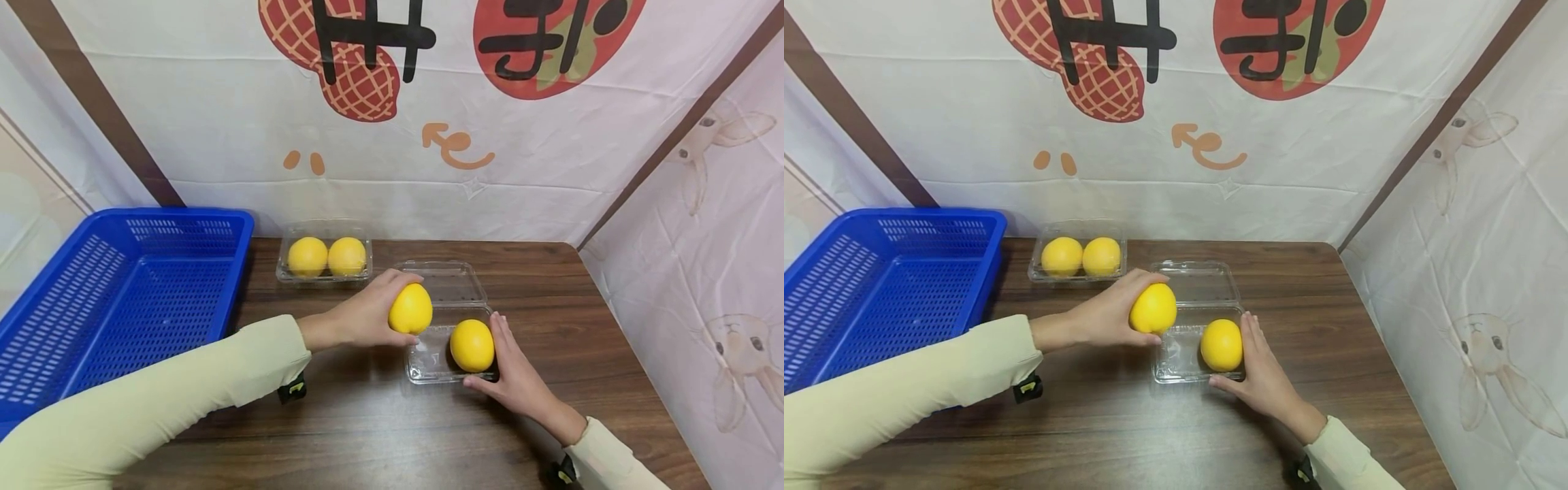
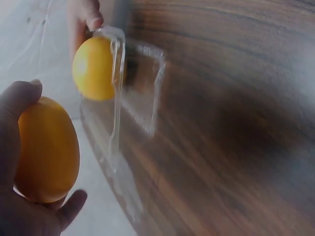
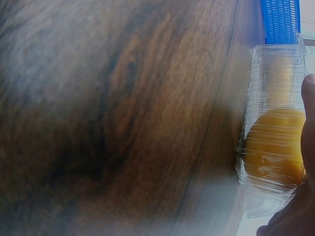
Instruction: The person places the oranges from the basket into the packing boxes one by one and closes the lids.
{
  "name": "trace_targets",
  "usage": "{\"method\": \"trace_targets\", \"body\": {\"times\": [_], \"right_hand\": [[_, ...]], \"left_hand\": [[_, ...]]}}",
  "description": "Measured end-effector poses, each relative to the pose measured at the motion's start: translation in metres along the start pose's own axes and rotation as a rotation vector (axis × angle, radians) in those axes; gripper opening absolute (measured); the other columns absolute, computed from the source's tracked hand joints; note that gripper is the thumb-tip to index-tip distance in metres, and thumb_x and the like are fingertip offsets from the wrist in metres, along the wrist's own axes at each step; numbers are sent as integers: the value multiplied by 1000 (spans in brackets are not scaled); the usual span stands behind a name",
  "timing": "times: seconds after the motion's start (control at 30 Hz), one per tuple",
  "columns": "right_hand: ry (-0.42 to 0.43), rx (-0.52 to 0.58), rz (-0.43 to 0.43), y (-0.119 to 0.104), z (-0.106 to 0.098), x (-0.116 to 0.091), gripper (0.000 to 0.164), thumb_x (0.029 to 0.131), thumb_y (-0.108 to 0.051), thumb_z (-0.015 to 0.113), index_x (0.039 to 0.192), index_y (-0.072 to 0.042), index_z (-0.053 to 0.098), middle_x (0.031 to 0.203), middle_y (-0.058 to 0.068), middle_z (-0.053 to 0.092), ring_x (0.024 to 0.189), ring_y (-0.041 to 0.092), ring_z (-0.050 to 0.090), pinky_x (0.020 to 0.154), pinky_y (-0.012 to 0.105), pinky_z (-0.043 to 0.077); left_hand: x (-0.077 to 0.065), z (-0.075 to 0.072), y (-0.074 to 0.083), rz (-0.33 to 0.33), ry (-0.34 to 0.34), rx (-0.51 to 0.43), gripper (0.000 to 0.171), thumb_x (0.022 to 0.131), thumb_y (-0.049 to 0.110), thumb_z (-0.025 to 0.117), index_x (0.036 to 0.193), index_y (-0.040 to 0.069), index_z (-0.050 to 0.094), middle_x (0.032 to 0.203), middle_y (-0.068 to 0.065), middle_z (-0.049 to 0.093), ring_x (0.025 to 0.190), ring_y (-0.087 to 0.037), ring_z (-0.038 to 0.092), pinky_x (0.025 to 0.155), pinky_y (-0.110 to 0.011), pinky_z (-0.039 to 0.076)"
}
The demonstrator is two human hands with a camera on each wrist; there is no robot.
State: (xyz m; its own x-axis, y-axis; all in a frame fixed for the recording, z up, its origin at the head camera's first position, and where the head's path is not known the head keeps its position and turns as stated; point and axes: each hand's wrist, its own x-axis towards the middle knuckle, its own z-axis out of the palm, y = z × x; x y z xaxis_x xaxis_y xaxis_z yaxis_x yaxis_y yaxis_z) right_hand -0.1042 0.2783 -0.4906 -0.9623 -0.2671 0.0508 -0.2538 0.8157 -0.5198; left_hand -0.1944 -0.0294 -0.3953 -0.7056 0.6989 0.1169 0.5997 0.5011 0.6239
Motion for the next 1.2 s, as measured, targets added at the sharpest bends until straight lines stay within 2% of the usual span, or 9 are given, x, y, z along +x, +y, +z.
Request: {"method": "trace_targets", "body": {"times": [0.23, 0.5, 0.73, 0.87, 1.03, 1.2], "right_hand": [[-2, -5, 1, 0, 0, 0, 122, 81, -51, 83, 161, 3, 7, 165, 29, 10, 152, 46, 11, 114, 64, 26], [0, -6, -6, 1, 0, 0, 122, 82, -52, 82, 161, 3, 7, 165, 29, 10, 152, 47, 11, 113, 65, 27], [-1, -5, -7, 1, 0, -1, 121, 82, -52, 82, 161, 3, 7, 165, 29, 10, 152, 47, 11, 112, 66, 27], [-4, 3, -4, 1, 0, -1, 121, 82, -50, 82, 161, 3, 7, 166, 28, 9, 152, 47, 10, 113, 65, 28], [-5, 1, -5, 1, 1, -1, 121, 83, -50, 82, 161, 3, 7, 166, 28, 8, 152, 47, 10, 113, 65, 28], [2, -4, -10, 2, 1, -1, 121, 82, -50, 82, 161, 4, 7, 165, 29, 9, 152, 47, 11, 113, 65, 28]], "left_hand": [[6, 21, 6, 22, -28, 72, 92, 73, 37, 92, 148, 11, 45, 134, -12, 53, 112, -27, 58, 92, -43, 53], [10, 40, 8, 36, -57, 119, 92, 74, 44, 90, 149, 13, 45, 136, -11, 54, 116, -27, 56, 97, -47, 45], [12, 54, 6, 11, -82, 146, 95, 76, 48, 88, 152, 13, 43, 138, -9, 53, 122, -26, 53, 100, -49, 41], [13, 61, 6, 22, -94, 165, 94, 77, 50, 87, 151, 13, 43, 140, -9, 53, 127, -26, 51, 103, -51, 39], [15, 68, 5, 32, -89, 187, 93, 77, 53, 85, 151, 13, 44, 139, -8, 53, 130, -27, 49, 108, -57, 35], [15, 73, 3, 20, -88, 204, 94, 77, 53, 85, 151, 12, 44, 140, -9, 52, 129, -28, 50, 109, -57, 31]]}}
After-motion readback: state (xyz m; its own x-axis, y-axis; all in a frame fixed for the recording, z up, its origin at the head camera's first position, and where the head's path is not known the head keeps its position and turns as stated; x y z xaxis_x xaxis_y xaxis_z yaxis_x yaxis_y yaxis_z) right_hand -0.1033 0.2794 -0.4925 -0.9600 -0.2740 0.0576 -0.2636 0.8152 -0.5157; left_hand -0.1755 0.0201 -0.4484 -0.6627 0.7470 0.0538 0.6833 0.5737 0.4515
